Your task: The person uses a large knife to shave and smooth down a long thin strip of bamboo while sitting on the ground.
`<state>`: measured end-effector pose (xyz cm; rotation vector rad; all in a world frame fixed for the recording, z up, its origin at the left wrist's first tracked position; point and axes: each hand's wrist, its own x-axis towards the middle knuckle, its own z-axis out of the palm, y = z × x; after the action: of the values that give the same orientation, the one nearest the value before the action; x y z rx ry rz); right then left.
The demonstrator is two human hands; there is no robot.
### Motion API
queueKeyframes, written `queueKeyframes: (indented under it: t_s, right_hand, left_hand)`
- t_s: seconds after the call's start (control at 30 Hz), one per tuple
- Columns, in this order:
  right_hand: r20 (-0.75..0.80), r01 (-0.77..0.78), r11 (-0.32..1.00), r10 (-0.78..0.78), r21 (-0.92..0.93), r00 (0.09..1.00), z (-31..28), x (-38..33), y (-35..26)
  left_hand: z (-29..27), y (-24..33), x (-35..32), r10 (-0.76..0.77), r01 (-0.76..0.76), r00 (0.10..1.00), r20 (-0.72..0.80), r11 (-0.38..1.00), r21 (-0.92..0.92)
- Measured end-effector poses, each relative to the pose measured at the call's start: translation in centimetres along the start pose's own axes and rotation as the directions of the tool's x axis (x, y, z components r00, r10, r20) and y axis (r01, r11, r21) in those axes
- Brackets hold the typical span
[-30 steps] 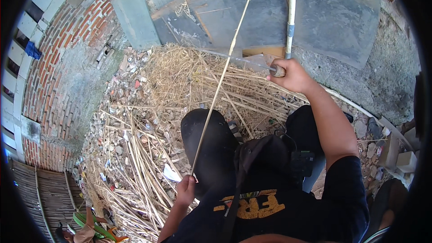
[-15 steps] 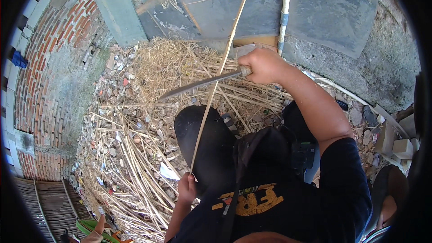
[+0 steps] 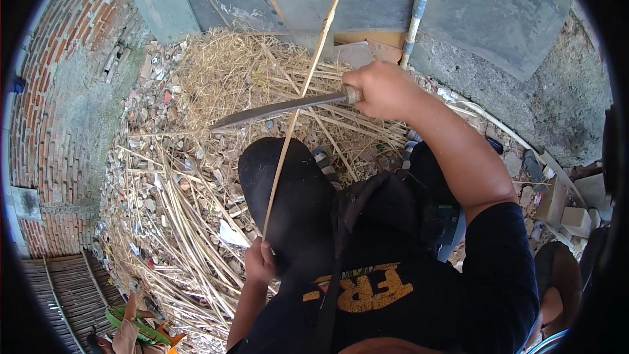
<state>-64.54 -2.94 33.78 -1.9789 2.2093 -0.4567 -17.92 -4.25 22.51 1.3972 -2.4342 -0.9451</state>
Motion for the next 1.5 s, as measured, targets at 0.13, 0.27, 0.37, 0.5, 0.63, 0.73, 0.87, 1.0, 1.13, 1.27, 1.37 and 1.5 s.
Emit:
queueKeyframes:
  t_s: [0.13,0.27,0.37,0.5,0.63,0.73,0.87,1.0,1.13,1.27,1.37,1.5]
  right_hand:
    - [0.1,0.034,0.992,-0.022,-0.122,0.995,-0.4,-0.1,-3.3]
    - [0.019,-0.063,0.998,0.064,-0.019,0.998,0.2,0.7,-0.3]
    - [-0.018,-0.061,0.993,0.059,-0.099,0.998,-0.2,0.9,0.2]
    - [0.014,0.0,0.996,0.001,-0.09,1.0,-0.1,-0.1,-2.3]
    - [-0.066,-0.058,0.998,0.058,-0.002,0.996,1.1,1.4,1.5]
    - [-0.034,-0.077,0.995,0.075,-0.066,0.997,0.8,1.1,1.4]
    - [-0.098,0.039,0.999,-0.042,-0.035,0.994,0.5,0.0,-0.6]
    - [-0.098,-0.06,0.998,0.063,0.028,0.993,1.0,0.8,2.0]
    - [-0.103,-0.067,0.993,0.057,-0.1,0.993,0.7,1.0,2.0]
    - [-0.095,0.031,0.996,-0.039,-0.084,0.995,1.4,0.4,0.4]
    - [-0.149,0.089,0.994,-0.097,-0.056,0.984,1.8,0.7,0.3]
    - [-0.234,-0.107,0.994,0.113,0.035,0.966,2.0,1.7,4.2]
  left_hand:
    - [-0.4,0.6,-0.6,0.029,-0.028,0.999,-0.045,0.999,0.019]
    - [0.3,0.6,0.2,0.023,-0.018,0.998,-0.066,0.997,0.079]
    - [-0.2,1.0,0.3,-0.001,0.005,0.999,-0.054,0.996,0.085]
    - [-1.2,0.4,0.1,0.025,-0.022,0.999,-0.026,0.996,0.088]
    - [-0.6,0.9,0.7,0.063,-0.056,0.996,-0.064,0.993,0.103]
    - [-0.6,0.7,0.6,0.041,-0.032,0.997,-0.067,0.992,0.124]
    - [-1.5,0.7,0.2,0.021,-0.021,1.0,-0.006,0.999,0.031]
    - [-1.2,1.5,0.9,0.033,-0.033,0.999,-0.01,0.999,0.042]
    - [-1.7,1.8,1.1,0.03,-0.027,0.999,-0.03,0.995,0.101]
    - [-2.3,2.6,0.9,0.061,-0.061,0.998,-0.005,0.998,0.013]
    - [-2.1,2.4,1.0,0.065,-0.065,0.998,-0.009,0.998,0.01]
    - [-1.9,2.5,1.3,0.044,-0.041,0.998,-0.035,0.996,0.081]
